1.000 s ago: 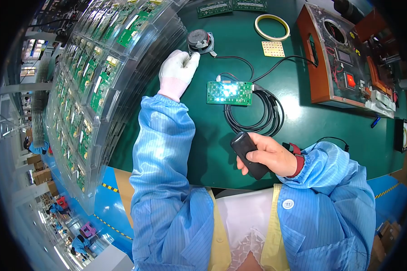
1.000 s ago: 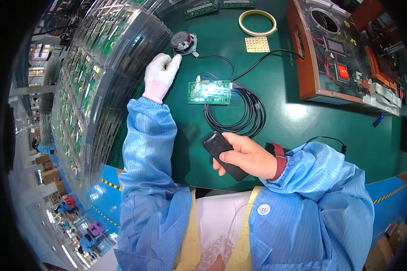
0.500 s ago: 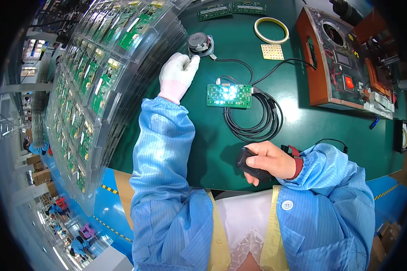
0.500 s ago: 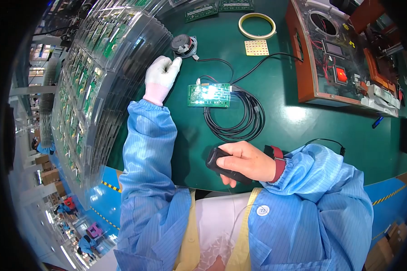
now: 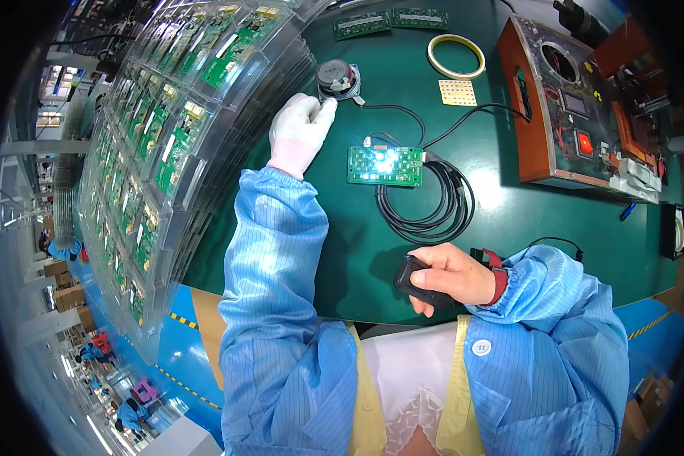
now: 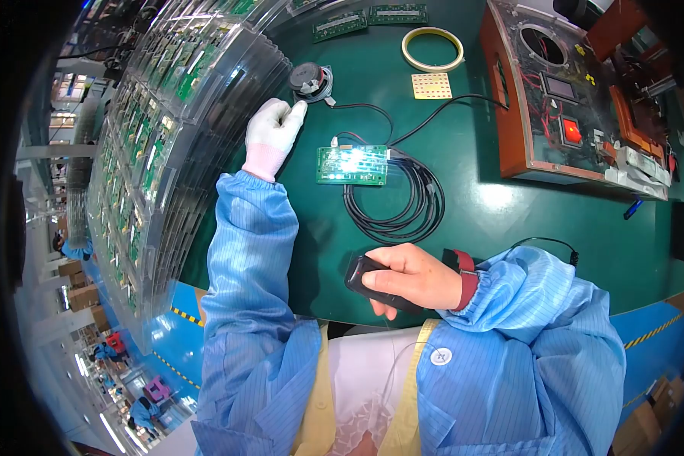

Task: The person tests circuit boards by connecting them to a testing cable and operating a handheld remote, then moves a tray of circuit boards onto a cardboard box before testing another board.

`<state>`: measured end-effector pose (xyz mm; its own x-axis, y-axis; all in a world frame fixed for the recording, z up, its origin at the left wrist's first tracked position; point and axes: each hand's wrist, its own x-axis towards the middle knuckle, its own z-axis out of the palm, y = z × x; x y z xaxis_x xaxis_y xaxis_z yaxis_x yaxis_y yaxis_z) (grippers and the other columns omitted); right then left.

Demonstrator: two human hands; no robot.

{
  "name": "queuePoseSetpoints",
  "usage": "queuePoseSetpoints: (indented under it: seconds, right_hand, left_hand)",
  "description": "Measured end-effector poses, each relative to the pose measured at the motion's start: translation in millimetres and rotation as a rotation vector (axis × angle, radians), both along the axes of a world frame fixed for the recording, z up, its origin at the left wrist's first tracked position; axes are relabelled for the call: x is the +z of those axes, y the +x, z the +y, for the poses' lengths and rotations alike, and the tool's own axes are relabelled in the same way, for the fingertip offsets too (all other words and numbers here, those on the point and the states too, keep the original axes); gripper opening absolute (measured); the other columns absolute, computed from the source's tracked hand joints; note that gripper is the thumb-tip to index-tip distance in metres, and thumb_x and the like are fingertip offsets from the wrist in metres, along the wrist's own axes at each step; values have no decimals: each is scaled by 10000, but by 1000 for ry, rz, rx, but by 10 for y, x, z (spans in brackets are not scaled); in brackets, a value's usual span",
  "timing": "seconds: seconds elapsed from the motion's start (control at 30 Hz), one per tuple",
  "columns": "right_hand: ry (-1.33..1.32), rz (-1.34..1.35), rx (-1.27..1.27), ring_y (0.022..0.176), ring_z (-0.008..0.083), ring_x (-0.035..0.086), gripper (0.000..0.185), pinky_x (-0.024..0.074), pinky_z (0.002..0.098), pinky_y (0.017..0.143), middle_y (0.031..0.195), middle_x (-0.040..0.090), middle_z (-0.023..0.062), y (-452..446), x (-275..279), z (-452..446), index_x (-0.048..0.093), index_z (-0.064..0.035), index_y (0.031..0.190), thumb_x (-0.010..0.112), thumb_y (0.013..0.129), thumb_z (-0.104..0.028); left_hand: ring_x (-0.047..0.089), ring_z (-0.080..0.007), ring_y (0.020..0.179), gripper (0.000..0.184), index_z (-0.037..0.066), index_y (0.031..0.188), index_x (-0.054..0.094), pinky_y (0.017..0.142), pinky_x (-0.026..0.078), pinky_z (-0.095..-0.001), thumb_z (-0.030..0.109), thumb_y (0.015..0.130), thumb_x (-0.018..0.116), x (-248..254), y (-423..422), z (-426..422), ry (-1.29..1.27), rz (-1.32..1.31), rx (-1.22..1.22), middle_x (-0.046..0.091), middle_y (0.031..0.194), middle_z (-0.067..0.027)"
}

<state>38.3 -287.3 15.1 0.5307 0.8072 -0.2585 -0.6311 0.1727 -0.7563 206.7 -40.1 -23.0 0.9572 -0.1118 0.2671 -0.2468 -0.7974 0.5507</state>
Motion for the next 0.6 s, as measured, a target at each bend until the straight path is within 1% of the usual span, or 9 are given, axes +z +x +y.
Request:
queuePoseSetpoints:
  seconds: [0.13, 0.27, 0.3, 0.47, 0.6]
  right_hand:
    - [25, -33, 12, 581, 135, 585, 116, 496, 225, 562, 740, 628, 87, -8, -31, 6, 549, -26, 941, 487, 917, -122]
    - [-47, 20, -61, 658, 135, 597, 126, 495, 228, 627, 824, 630, 89, -25, -7, 34, 523, -25, 1012, 501, 921, -109]
    - [-47, 19, -61, 658, 135, 597, 126, 495, 228, 627, 824, 630, 89, -28, -10, 34, 523, -25, 1012, 501, 921, -109]
    - [-24, -28, -63, 719, 135, 597, 170, 481, 231, 686, 892, 620, 88, -46, -70, 50, 492, -22, 1075, 504, 924, -101]
    - [-61, -168, -90, 735, 136, 593, 177, 468, 232, 709, 909, 615, 85, -71, -86, 74, 487, -24, 1092, 493, 927, -87]
  left_hand:
    - [378, -213, 521, 446, 24, 544, 411, 526, 352, -358, 302, 847, 582, 27, -11, -11, -2, 10, 3, 405, 619, -45]
    - [384, -215, 527, 443, 21, 547, 416, 531, 355, -359, 303, 849, 577, 24, -8, -9, 14, 9, -1, 405, 621, -47]
    - [384, -215, 527, 443, 21, 547, 416, 531, 355, -359, 303, 849, 577, 23, -8, -9, 14, 8, 0, 405, 621, -47]
    - [391, -217, 533, 444, 19, 549, 421, 534, 357, -359, 307, 851, 573, 20, -7, -6, 24, 15, 7, 413, 626, -47]
    - [390, -221, 532, 448, 18, 546, 421, 532, 354, -362, 310, 852, 569, 24, -8, -8, 16, 6, 0, 413, 625, -48]
